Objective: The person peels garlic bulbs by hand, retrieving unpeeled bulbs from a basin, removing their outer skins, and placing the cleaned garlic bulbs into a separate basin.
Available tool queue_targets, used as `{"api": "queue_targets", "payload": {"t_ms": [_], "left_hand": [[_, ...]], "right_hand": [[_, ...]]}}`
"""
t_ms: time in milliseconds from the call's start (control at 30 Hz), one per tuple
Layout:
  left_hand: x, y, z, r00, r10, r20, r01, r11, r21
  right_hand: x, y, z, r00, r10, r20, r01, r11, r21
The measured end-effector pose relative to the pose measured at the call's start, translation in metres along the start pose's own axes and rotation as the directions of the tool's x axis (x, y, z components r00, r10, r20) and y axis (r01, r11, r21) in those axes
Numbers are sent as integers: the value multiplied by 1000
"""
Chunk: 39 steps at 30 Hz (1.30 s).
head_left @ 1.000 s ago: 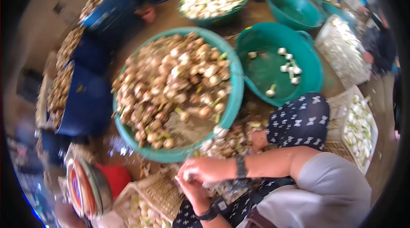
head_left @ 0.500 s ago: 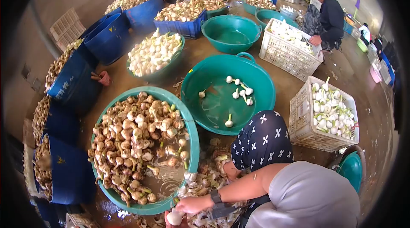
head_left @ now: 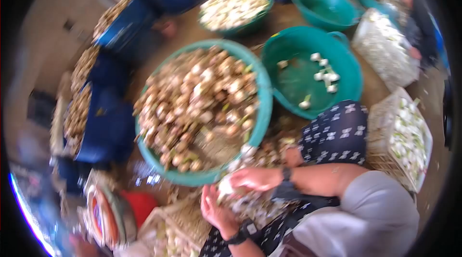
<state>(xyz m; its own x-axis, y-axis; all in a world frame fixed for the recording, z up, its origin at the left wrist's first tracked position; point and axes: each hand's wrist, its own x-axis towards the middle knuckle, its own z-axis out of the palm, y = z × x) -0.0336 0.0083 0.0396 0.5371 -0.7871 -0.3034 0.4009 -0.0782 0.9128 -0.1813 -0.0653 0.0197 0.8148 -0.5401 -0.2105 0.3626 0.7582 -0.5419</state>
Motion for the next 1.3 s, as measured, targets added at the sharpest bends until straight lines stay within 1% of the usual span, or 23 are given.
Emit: {"api": "queue_targets", "payload": {"t_ms": [33, 100, 167, 300, 367, 400, 567, 633, 700, 733, 767, 800, 833, 933, 967, 1000, 1033, 1100, 1167, 1200, 1233, 1267, 1300], "left_hand": [[-1, 4, -1, 984, 86, 153, -64, 987, -146], [0, 4, 4, 965, -29, 262, 125, 927, -355], [-9, -1, 8, 877, 178, 447, -111, 979, -171], [4, -20, -9, 925, 100, 366, -163, 976, 147], [7, -22, -10, 978, -19, 207, 92, 931, -354], [13, -16, -11, 976, -192, 98, 214, 917, -338], [20, -11, -30, 932, -361, -22, 306, 821, -482], [23, -6, -34, 909, -393, 139, 383, 654, -653], [30, 0, -58, 862, -501, -80, 293, 621, -727], [26, 6, -80, 871, -435, -226, 184, 718, -671], [20, 27, -93, 828, -416, -377, 19, 692, -722], [19, 35, -134, 891, -270, -365, -183, 522, -833], [12, 51, -143, 711, -152, -687, -539, 511, -670], [4, 77, -149, 695, -77, -715, -638, 393, -662], [8, 83, -131, 647, -93, -757, -666, 414, -621], [13, 62, -132, 800, 68, -596, -515, 586, -625], [18, 38, -131, 911, 180, -371, -372, 748, -550], [34, 16, -80, 954, 101, -282, -212, 893, -397], [47, 7, -34, 922, -203, -329, 142, 969, -200], [51, -2, -19, 923, -259, -286, 221, 962, -160], [53, -11, -8, 915, -319, -248, 298, 947, -118], [53, -17, 3, 907, -374, -195, 354, 926, -130], [53, -19, 10, 894, -426, -137, 410, 902, -135]], "right_hand": [[-11, -10, 9, 999, 43, -33, -42, 999, 34], [-13, -10, 3, 990, 91, -109, -60, 965, 257], [-13, -23, 2, 996, 58, -66, -32, 937, 349], [-12, -38, 14, 999, 28, 30, -37, 927, 373], [-20, -21, 2, 998, -56, -18, 56, 998, 24], [-28, -25, 2, 991, -119, 60, 123, 990, -71], [-46, -74, 0, 945, -262, -195, 314, 894, 320], [-38, -81, -17, 917, -325, -232, 398, 787, 471], [-30, -82, -27, 977, -65, -205, 158, 861, 483], [-22, -74, -22, 981, -162, -110, 141, 973, -181], [-12, -65, -14, 984, -178, 16, 127, 631, -765], [-1, -63, -19, 999, 11, 33, 31, 169, -985], [13, -61, -29, 981, 185, -52, 16, -346, -938], [87, -71, -67, 865, -412, -286, -293, 47, -955], [119, -72, -96, 802, -506, -316, -414, -91, -906], [145, -68, -123, 732, -600, -324, -535, -210, -818], [156, -64, -134, 713, -569, -410, -636, -281, -718], [160, -59, -129, 753, -491, -439, -621, -306, -722], [164, -42, -120, 822, -285, -492, -568, -376, -732], [166, -34, -111, 787, -275, -552, -587, -60, -807], [152, -31, -86, 801, -98, -590, -446, 559, -699], [145, -1, -81, 845, -310, -436, -32, 784, -620], [126, -3, -44, 847, -364, -388, -8, 720, -694]]}}
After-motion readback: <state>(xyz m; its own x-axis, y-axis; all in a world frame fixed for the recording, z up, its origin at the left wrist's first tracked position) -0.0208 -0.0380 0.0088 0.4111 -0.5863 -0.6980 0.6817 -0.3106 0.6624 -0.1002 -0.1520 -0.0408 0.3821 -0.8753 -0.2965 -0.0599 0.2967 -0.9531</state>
